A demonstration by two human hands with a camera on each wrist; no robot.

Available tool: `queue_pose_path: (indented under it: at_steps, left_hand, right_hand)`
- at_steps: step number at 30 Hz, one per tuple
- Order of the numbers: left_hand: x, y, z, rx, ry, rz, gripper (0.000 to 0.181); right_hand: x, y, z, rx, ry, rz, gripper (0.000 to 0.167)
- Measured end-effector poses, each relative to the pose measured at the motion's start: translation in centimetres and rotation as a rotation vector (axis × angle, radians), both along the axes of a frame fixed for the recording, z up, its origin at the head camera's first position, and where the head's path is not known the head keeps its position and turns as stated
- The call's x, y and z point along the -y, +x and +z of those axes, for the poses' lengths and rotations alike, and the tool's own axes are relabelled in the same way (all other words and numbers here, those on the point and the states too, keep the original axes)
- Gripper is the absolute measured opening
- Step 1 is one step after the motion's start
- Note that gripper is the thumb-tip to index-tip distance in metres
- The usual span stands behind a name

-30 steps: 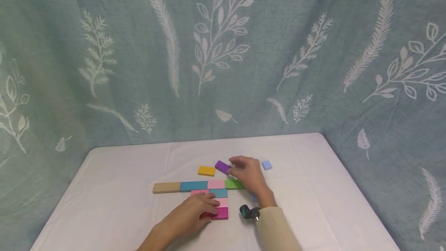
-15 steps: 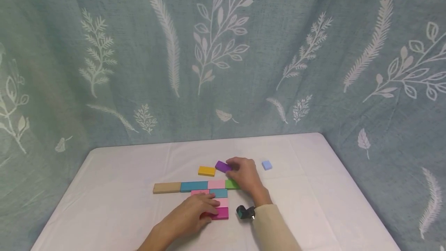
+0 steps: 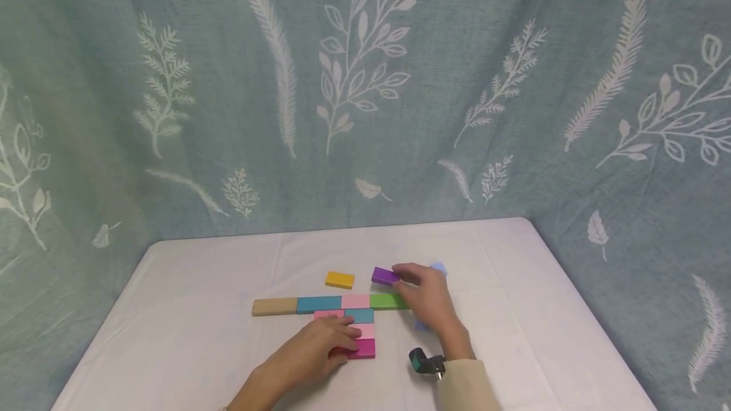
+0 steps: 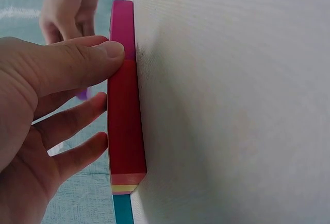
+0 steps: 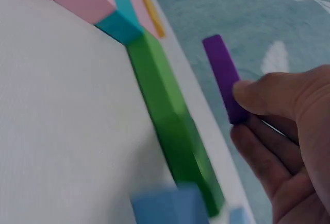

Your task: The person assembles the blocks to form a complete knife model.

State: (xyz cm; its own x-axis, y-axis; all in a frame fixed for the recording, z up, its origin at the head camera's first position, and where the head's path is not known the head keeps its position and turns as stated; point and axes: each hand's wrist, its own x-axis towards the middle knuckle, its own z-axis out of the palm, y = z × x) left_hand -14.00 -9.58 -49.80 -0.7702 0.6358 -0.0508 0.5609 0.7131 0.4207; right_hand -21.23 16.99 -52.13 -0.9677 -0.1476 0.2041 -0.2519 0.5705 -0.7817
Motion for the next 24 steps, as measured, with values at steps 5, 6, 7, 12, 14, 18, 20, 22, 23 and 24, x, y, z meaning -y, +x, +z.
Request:
queue_pose_path:
  at_steps: [5, 6, 7, 12, 14, 18, 20, 22, 23, 24]
  left_hand:
    - [0.0, 0.1, 0.0, 0.005, 0.015, 0.004, 0.029]
    - [0.0, 0.1, 0.0, 0.004, 0.021, 0.001, 0.029]
    - [0.0, 0.1, 0.0, 0.003, 0.026, -0.001, 0.029]
    - [0.0, 0.1, 0.0, 0.007, 0.024, -0.001, 0.030]
    - [0.0, 0.1, 0.0, 0.011, 0.019, 0.001, 0.030]
    - [-0.1, 0.0, -0.1, 0.019, 0.020, 0.001, 0.030]
    - [0.0, 0.0, -0.1, 0.014, 0.022, -0.001, 0.030]
    - [0.0, 0.0, -0.1, 0.008, 0.020, -0.004, 0.030]
    - [0.0, 0.0, -0.2, 0.004, 0.020, -0.006, 0.029]
    - [0.0, 0.0, -0.2, 0.001, 0.021, -0.006, 0.029]
  right_hand:
    - [-2.8, 1.9, 0.4, -0.015, 0.002, -0.008, 0.033]
    - [-3.4, 2.3, 0.4, -0.020, 0.002, -0.016, 0.034]
    - [-3.8, 2.7, 0.4, -0.024, 0.002, -0.028, 0.034]
    - [-5.5, 4.1, 0.5, -0.043, 0.029, -0.062, 0.036]
    - [-5.8, 4.5, 0.6, -0.046, 0.038, -0.054, 0.036]
    - [-5.9, 5.0, 0.7, -0.035, 0.017, -0.011, 0.035]
    - [-5.6, 5.0, 0.8, -0.015, 0.005, 0.015, 0.035]
    - [-5.2, 5.0, 0.9, 0.006, 0.004, 0.034, 0.035]
    - [-5.0, 5.0, 1.0, 0.015, 0.005, 0.043, 0.035]
    - [-4.8, 5.0, 1.0, 0.024, 0.010, 0.051, 0.035]
